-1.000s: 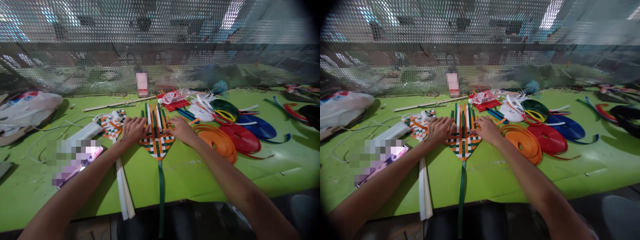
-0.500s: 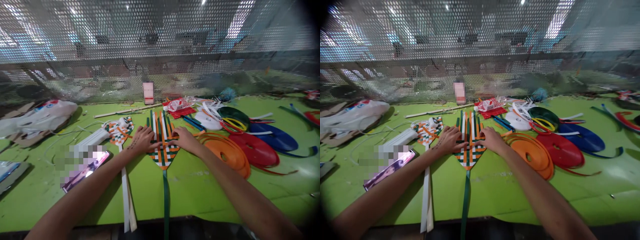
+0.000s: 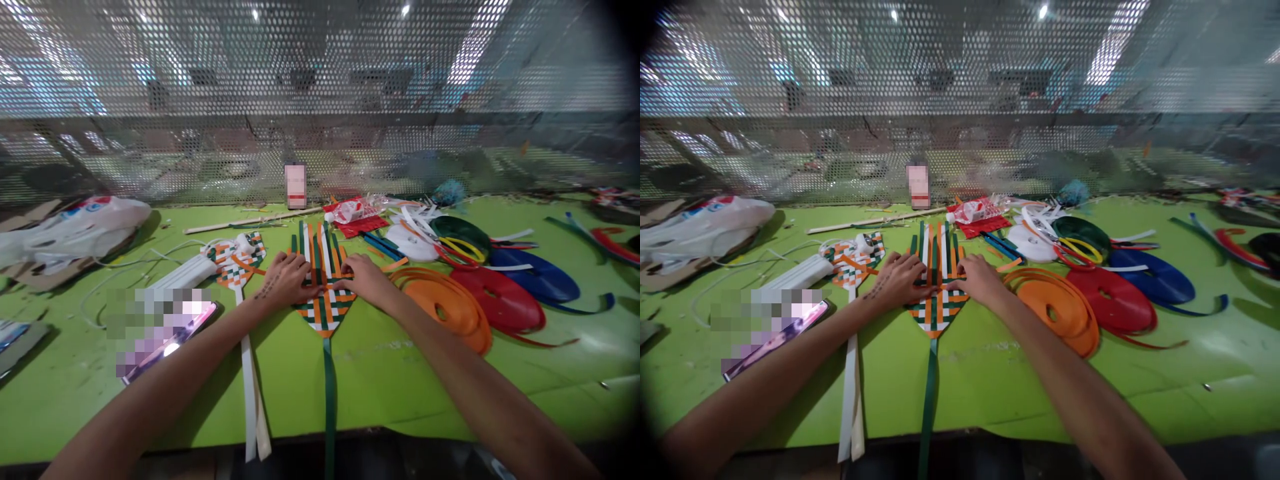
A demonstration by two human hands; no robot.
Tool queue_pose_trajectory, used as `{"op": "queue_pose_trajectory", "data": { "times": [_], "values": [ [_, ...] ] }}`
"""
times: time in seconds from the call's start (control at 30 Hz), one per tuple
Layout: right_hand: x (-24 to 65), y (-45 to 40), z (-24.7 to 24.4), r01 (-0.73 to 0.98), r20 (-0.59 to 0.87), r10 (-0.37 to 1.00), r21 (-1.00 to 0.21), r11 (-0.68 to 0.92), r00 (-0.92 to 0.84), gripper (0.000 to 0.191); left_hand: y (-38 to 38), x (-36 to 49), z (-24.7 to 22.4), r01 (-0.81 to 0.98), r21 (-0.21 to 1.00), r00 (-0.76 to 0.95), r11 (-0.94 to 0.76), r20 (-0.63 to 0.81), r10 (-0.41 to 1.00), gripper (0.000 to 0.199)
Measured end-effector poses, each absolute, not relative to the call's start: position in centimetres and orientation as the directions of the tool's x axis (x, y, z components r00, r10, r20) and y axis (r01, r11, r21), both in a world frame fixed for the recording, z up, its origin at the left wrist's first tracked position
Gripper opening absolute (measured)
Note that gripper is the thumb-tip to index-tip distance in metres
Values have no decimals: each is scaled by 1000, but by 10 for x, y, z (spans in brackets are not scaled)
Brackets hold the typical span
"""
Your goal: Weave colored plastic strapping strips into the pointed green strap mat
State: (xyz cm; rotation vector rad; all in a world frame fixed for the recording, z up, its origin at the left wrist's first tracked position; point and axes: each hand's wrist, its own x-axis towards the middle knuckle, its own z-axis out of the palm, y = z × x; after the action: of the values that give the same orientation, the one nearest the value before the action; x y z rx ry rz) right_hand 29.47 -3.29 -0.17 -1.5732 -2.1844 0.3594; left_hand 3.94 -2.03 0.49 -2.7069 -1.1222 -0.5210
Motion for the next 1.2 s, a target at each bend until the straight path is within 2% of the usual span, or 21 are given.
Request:
{"op": "queue_pose_trajectory", "data": {
  "times": [0.13,0.27,0.33,0.5,0.63,0.93,1.2],
  "values": [
    [295,-36,2,838,184,940,-428,339,-286,34,-21,40,8,717,21,641,-697,375,670,43],
    [292,-38,6,832,248,911,-380,404,-329,7,-25,45,12,742,188,552,-644,374,745,36],
    [290,-40,8,828,278,900,-368,423,-337,11,-29,49,14,744,240,537,-624,340,772,31],
    [284,-44,9,839,268,890,-316,442,-368,18,-36,56,21,769,123,589,-627,242,771,17],
    [282,-45,9,844,243,889,-295,448,-388,20,-39,58,23,779,67,598,-623,218,771,21],
    [283,-43,5,841,239,893,-312,443,-382,20,-38,58,22,785,84,592,-614,189,783,27],
    [280,-47,13,839,218,904,-342,423,-367,20,-42,61,14,752,-69,650,-655,240,721,22]
  ]
}}
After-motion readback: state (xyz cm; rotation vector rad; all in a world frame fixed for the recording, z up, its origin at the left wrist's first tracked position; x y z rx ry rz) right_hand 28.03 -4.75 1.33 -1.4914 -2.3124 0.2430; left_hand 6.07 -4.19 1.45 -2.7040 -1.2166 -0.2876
